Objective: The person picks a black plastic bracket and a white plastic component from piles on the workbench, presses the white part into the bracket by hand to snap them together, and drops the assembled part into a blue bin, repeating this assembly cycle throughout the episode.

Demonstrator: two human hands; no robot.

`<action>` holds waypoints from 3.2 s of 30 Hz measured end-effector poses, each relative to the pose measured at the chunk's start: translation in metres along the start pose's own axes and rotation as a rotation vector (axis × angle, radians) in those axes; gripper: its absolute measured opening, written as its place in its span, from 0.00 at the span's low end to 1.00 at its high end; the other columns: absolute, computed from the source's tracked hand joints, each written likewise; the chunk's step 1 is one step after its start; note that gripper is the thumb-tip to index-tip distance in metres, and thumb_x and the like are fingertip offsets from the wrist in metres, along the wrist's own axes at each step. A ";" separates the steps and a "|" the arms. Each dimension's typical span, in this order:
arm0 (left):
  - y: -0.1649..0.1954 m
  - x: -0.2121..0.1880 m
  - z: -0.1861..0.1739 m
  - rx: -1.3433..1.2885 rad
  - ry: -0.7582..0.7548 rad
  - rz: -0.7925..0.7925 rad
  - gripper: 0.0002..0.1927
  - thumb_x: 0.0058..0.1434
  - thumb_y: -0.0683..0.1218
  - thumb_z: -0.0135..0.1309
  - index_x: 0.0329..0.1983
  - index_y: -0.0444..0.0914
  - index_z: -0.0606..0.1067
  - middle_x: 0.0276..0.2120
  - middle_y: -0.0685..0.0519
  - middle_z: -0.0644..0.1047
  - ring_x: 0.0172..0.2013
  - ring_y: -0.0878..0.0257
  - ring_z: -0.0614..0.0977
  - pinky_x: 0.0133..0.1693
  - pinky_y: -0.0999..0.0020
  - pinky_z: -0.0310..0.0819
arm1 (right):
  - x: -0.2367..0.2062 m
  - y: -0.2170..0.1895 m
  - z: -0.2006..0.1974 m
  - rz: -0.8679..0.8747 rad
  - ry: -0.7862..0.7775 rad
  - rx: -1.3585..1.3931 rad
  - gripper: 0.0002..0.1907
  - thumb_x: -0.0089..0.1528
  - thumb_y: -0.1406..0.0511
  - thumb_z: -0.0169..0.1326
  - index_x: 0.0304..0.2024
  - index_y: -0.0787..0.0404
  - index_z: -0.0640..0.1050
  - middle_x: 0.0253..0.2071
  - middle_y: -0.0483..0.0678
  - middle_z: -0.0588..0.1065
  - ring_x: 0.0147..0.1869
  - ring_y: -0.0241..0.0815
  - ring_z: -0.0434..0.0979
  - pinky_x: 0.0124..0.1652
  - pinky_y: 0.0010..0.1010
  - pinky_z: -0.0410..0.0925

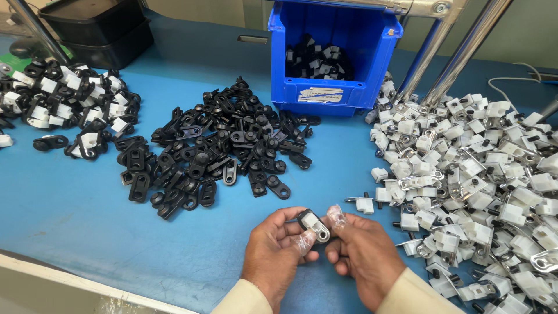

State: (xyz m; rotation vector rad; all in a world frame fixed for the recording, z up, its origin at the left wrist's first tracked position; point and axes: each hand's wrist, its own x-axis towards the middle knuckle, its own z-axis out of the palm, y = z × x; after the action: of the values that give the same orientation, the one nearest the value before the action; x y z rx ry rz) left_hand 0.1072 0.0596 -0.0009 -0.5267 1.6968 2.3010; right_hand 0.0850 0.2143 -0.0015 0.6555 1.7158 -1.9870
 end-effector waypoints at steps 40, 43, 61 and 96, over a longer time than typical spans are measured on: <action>0.014 -0.002 -0.009 0.330 -0.287 -0.141 0.19 0.58 0.43 0.62 0.54 0.37 0.79 0.40 0.50 0.83 0.38 0.66 0.83 0.42 0.72 0.82 | -0.019 -0.004 -0.020 -0.302 0.072 -0.601 0.08 0.62 0.65 0.59 0.38 0.63 0.85 0.19 0.45 0.73 0.18 0.34 0.67 0.19 0.27 0.62; 0.009 -0.005 -0.001 0.167 -0.255 -0.168 0.17 0.58 0.40 0.61 0.52 0.34 0.78 0.41 0.49 0.83 0.40 0.64 0.83 0.44 0.71 0.81 | -0.017 -0.007 -0.015 -0.333 0.149 -0.522 0.10 0.63 0.65 0.56 0.39 0.64 0.85 0.21 0.45 0.73 0.21 0.34 0.68 0.21 0.27 0.64; 0.019 -0.028 0.024 -0.196 -0.137 -0.303 0.13 0.63 0.44 0.58 0.50 0.35 0.73 0.42 0.47 0.82 0.44 0.62 0.85 0.52 0.67 0.82 | -0.017 0.008 -0.011 -0.204 0.148 0.062 0.08 0.62 0.68 0.58 0.38 0.68 0.83 0.32 0.50 0.80 0.33 0.39 0.75 0.36 0.30 0.69; 0.023 -0.034 0.004 0.781 -0.158 -0.022 0.16 0.57 0.45 0.64 0.49 0.38 0.81 0.27 0.54 0.84 0.27 0.70 0.83 0.34 0.73 0.79 | -0.024 0.010 -0.020 -0.223 0.164 -0.407 0.11 0.64 0.63 0.61 0.35 0.65 0.85 0.24 0.47 0.75 0.22 0.35 0.69 0.21 0.27 0.66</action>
State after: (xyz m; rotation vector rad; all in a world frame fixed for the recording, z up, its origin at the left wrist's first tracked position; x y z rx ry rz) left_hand 0.1288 0.0575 0.0347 -0.1849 2.2632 1.4225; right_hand 0.1114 0.2333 0.0028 0.5111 2.2944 -1.6737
